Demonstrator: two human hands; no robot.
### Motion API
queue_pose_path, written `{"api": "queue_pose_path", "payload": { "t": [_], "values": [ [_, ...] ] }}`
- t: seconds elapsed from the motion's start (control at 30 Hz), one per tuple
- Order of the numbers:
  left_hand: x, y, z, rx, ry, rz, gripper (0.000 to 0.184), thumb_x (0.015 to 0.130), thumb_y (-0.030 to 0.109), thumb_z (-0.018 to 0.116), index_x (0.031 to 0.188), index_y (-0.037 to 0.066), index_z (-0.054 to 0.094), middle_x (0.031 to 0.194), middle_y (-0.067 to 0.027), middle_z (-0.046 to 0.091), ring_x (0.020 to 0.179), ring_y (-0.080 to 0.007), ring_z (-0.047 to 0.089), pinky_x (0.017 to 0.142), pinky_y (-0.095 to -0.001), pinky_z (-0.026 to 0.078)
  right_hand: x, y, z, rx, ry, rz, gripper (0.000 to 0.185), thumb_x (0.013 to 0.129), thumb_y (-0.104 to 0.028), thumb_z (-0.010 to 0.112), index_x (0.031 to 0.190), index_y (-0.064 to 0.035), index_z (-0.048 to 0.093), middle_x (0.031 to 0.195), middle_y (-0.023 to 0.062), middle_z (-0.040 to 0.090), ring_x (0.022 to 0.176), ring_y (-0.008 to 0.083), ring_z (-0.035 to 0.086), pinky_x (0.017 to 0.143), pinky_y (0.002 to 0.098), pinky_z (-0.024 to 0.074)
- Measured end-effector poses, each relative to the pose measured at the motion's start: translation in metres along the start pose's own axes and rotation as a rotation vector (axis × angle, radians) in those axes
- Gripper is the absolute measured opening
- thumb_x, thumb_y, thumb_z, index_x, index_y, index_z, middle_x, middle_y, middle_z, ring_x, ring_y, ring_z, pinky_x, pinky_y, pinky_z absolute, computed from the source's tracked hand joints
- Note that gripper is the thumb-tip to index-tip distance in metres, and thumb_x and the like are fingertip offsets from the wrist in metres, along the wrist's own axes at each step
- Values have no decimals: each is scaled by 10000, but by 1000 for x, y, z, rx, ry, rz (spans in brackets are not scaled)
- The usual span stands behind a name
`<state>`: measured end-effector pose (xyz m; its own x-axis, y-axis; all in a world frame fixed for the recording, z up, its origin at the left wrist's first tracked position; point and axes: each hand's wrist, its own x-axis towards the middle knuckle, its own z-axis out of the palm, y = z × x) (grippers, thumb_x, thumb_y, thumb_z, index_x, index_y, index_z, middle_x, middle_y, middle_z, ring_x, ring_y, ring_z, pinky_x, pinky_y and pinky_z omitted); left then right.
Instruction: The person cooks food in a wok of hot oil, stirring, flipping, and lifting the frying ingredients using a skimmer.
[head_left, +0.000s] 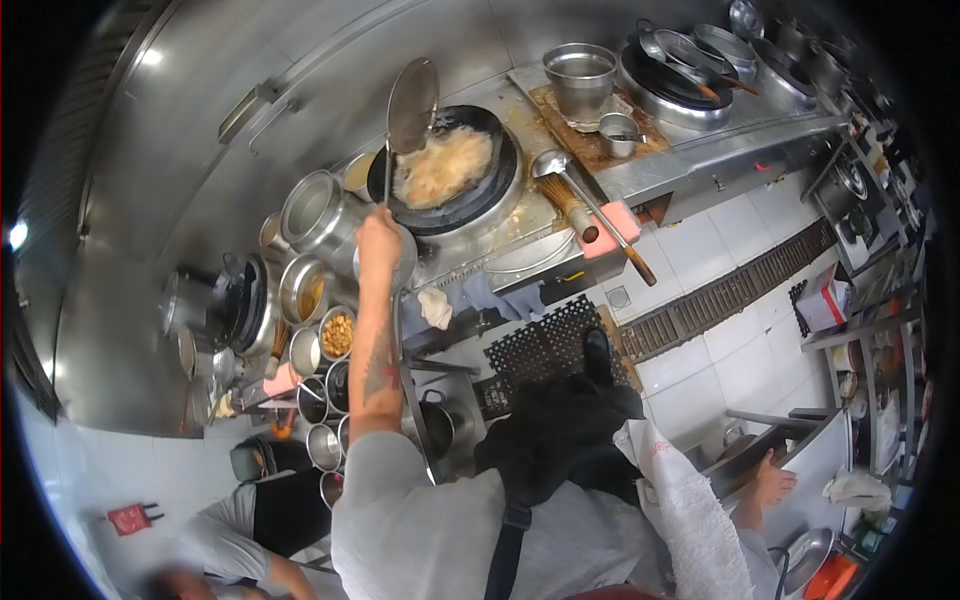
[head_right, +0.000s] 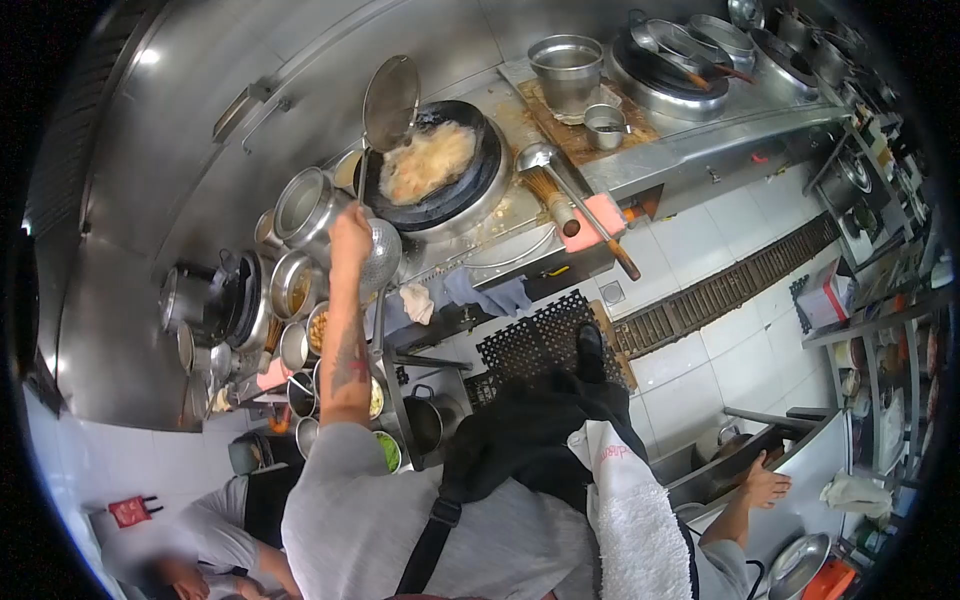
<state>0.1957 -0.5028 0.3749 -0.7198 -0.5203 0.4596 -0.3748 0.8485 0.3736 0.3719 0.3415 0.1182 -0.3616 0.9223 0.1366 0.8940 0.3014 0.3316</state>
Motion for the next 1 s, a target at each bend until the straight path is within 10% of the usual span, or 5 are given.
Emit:
{"api": "queue_pose_path", "payload": {
  "t": [0.17, 0.33, 0.5, 0.7, 1.0],
  "values": [
    [45, -69, 130, 351, -398, 185, 212, 867, 133, 520, 950, 6, 669, 903, -292, 648, 911, -459, 629, 843, -511, 494, -4, 3, -2, -80, 6, 1, 1096, 732, -831, 481, 1468, -36, 315, 1534, 144, 308, 1404, 322, 304, 1041, 622, 298],
    [47, -20, 48, 120, -52, -6, 237, 880, 171, 519, 902, 0, 683, 915, -294, 648, 926, -447, 635, 862, -495, 492, 9, -2, 26, -21, 57, -7, 1124, 707, -865, 459, 1458, -37, 336, 1520, 141, 335, 1387, 314, 331, 1031, 622, 306],
    [27, -93, 73, 298, -271, -19, 289, 925, 219, 490, 962, 13, 688, 966, -287, 648, 971, -452, 619, 881, -495, 484, 10, -5, 34, -53, 188, 21, 1137, 681, -885, 459, 1451, -53, 352, 1505, 128, 360, 1369, 300, 350, 1023, 615, 312],
    [-3, -28, -17, 143, -62, -103, 286, 922, 179, 493, 1096, 24, 657, 996, -280, 652, 974, -460, 621, 859, -494, 493, 7, -8, 25, -32, 111, 41, 1126, 680, -874, 482, 1450, -61, 357, 1505, 122, 358, 1364, 302, 358, 1021, 607, 319],
    [23, -72, 75, 39, -104, -130, 239, 919, 141, 484, 1040, -1, 635, 957, -302, 653, 961, -457, 627, 854, -505, 497, 20, -2, 56, 23, 144, 50, 1115, 684, -847, 520, 1457, -64, 344, 1495, 129, 368, 1359, 323, 363, 1006, 614, 340]
  ]
}}
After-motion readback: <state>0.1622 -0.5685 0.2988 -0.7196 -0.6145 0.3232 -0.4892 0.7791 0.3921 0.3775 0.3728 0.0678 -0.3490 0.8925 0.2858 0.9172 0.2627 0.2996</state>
